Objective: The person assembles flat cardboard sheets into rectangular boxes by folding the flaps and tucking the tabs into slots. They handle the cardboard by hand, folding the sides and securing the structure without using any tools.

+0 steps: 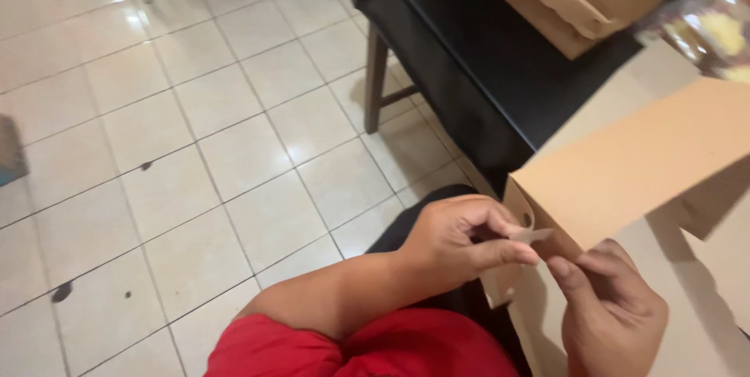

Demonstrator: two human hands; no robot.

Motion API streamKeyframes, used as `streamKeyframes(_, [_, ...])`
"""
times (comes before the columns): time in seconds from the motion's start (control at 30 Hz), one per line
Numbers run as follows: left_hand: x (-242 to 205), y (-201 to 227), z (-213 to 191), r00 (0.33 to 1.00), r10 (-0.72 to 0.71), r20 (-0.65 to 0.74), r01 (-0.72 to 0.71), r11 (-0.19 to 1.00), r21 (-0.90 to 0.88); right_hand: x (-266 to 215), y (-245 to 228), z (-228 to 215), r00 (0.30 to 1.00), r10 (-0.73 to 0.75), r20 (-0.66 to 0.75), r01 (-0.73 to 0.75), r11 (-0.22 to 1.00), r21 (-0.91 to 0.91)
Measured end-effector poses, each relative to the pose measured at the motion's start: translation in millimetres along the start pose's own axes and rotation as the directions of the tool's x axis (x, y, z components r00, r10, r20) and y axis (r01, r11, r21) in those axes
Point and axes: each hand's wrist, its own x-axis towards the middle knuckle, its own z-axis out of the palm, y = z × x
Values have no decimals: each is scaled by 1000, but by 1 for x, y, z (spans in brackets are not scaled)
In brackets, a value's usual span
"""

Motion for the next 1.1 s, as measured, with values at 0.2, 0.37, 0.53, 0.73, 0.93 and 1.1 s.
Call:
streamKeyframes(0.2, [7,17,7,988,152,7,-150,966,211,5,-28,6,999,42,8,-42,999,11])
streamKeyframes(0.37, [12,32,11,978,204,42,-206,918,338,8,-43,-1,996,90,13,-90,995,-32])
streamKeyframes(0.53, [15,43,13,980,185,68,-197,902,385,7,-50,-1,995,72,69,-71,997,-16])
streamKeyframes(0.73, [19,33,14,989,136,55,-146,948,283,9,-43,3,991,11,133,-13,1000,10])
streamKeyframes(0.93, [21,17,14,985,160,58,-169,964,205,9,-33,-2,990,24,137,-27,999,21])
streamKeyframes(1.1, [20,15,18,973,226,52,-232,937,263,9,-32,-4,991,-12,132,19,999,-46])
